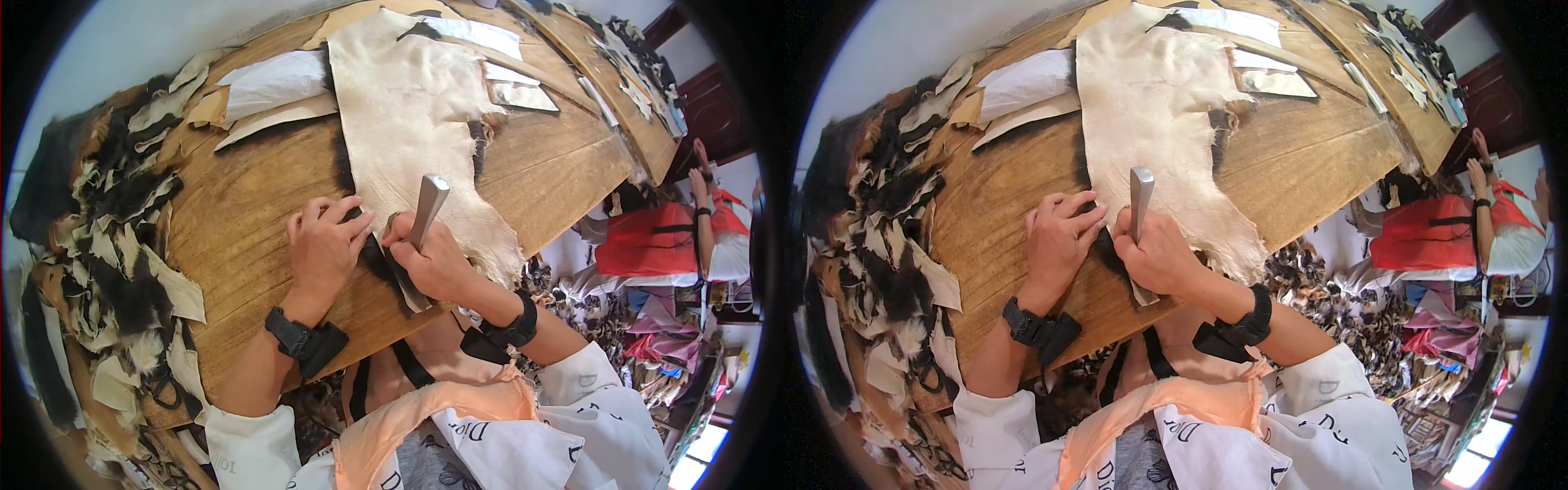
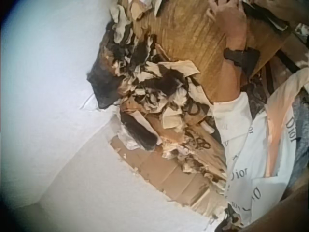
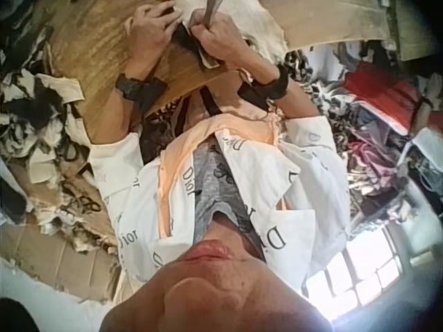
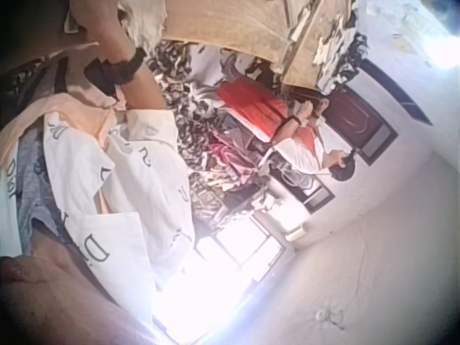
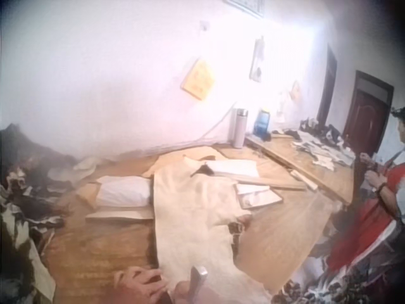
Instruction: Trimming hide edges and hand-sewing leather or fur pieces in a workshop.
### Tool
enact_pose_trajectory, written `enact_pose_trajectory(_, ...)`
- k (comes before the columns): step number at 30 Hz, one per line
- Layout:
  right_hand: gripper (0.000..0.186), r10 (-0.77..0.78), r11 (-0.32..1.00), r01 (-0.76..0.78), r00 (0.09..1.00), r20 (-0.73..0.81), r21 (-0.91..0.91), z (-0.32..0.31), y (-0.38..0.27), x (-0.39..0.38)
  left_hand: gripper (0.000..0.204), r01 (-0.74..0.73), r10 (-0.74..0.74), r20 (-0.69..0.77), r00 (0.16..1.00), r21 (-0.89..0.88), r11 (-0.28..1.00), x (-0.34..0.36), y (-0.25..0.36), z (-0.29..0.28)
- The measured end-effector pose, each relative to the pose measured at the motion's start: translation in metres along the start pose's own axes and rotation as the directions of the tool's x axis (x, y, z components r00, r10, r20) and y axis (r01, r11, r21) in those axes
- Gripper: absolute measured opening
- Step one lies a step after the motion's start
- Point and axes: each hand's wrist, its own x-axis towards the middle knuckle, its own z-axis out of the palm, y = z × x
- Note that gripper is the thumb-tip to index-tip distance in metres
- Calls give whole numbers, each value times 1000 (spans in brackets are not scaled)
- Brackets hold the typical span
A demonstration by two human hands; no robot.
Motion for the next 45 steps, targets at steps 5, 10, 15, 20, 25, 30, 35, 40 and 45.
enact_pose_trajectory(5, 12, 107, 988, -120, 985, 136, 95, -8, -2, 4, 22, 17, -17, -2, 1000, -29, 999, -1, -2, 1)
enact_pose_trajectory(10, 18, 105, 909, -156, 983, 150, 386, -33, -7, -1, 19, -22, 11, -121, 993, -95, 995, -2, 3, -7)
enact_pose_trajectory(15, 21, 157, 865, -107, 986, -63, 491, -31, -9, 8, 17, 660, -402, 524, 751, -606, 443, -9, 31, -21)
enact_pose_trajectory(20, 22, 90, 915, -33, 988, -123, 403, -8, -4, 11, 20, 686, -437, 529, 728, -583, 436, -9, 30, -12)
enact_pose_trajectory(25, 21, 3, 978, 23, 992, -124, 207, 3, 7, 7, 17, 662, -452, 490, 745, -623, 417, -14, 26, -7)
enact_pose_trajectory(30, 19, -51, 994, 62, 991, -121, 88, 2, 3, 9, 14, 641, -446, 467, 764, -635, 432, -15, 27, -7)
enact_pose_trajectory(35, 20, -56, 998, 61, 989, -137, 28, 7, 2, 9, 14, 647, -449, 486, 750, -682, 343, -19, 24, 2)
enact_pose_trajectory(40, 17, -137, 989, 142, 984, -113, 43, 4, 6, 4, 13, 673, -435, 530, 728, -675, 303, -18, 27, -1)
enact_pose_trajectory(45, 14, -104, 995, 104, 982, -157, -11, 9, 0, 13, 10, 601, -417, 494, 763, -779, 177, -24, 19, 2)
